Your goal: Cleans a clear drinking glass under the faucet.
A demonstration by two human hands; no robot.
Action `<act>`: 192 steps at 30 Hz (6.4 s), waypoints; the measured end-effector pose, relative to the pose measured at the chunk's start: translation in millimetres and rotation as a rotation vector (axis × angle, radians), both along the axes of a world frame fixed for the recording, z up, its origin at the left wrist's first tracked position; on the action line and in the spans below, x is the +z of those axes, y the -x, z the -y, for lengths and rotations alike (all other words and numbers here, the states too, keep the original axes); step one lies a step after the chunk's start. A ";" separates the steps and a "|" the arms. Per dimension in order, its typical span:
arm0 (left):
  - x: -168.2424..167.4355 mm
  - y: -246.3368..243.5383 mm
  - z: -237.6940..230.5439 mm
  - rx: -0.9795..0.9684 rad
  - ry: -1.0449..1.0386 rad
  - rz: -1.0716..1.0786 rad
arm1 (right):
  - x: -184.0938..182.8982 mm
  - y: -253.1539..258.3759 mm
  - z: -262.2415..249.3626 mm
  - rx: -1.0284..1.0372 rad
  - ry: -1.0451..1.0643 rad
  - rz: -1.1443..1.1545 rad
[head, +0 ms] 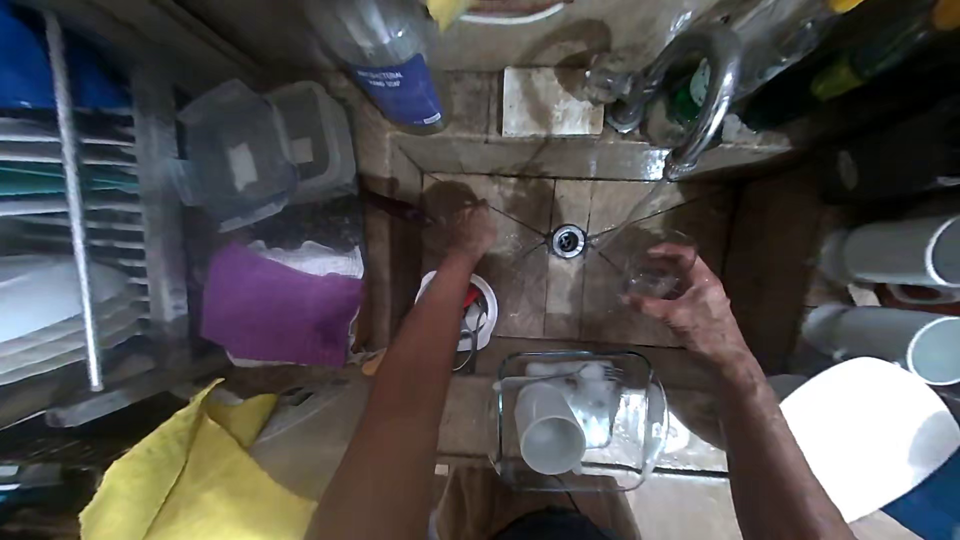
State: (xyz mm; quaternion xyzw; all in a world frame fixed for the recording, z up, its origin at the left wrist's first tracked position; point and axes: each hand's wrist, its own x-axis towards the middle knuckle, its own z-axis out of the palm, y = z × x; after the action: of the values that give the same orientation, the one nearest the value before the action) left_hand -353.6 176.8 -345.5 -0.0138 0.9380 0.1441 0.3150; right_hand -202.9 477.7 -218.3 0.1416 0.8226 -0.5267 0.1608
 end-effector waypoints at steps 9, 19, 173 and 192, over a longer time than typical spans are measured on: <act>25.1 -54.2 -156.4 0.474 -1.086 0.566 | 5.4 12.0 2.0 -0.010 -0.205 0.082; 9.3 -61.1 -151.9 0.474 -0.915 0.426 | -24.2 15.1 0.5 -0.019 0.055 -0.049; 280.0 -206.1 40.5 0.341 -1.032 -0.726 | 118.9 -29.7 200.7 0.009 1.390 0.031; 516.5 -280.4 242.9 0.644 0.102 -1.182 | 97.9 -28.9 179.0 0.152 1.229 0.157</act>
State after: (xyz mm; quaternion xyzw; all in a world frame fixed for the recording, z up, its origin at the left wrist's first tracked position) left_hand -73.3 -66.0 171.0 -0.2266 0.9074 0.1696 -0.3108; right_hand -174.0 298.7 -120.3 0.0029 0.3627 -0.8788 0.3100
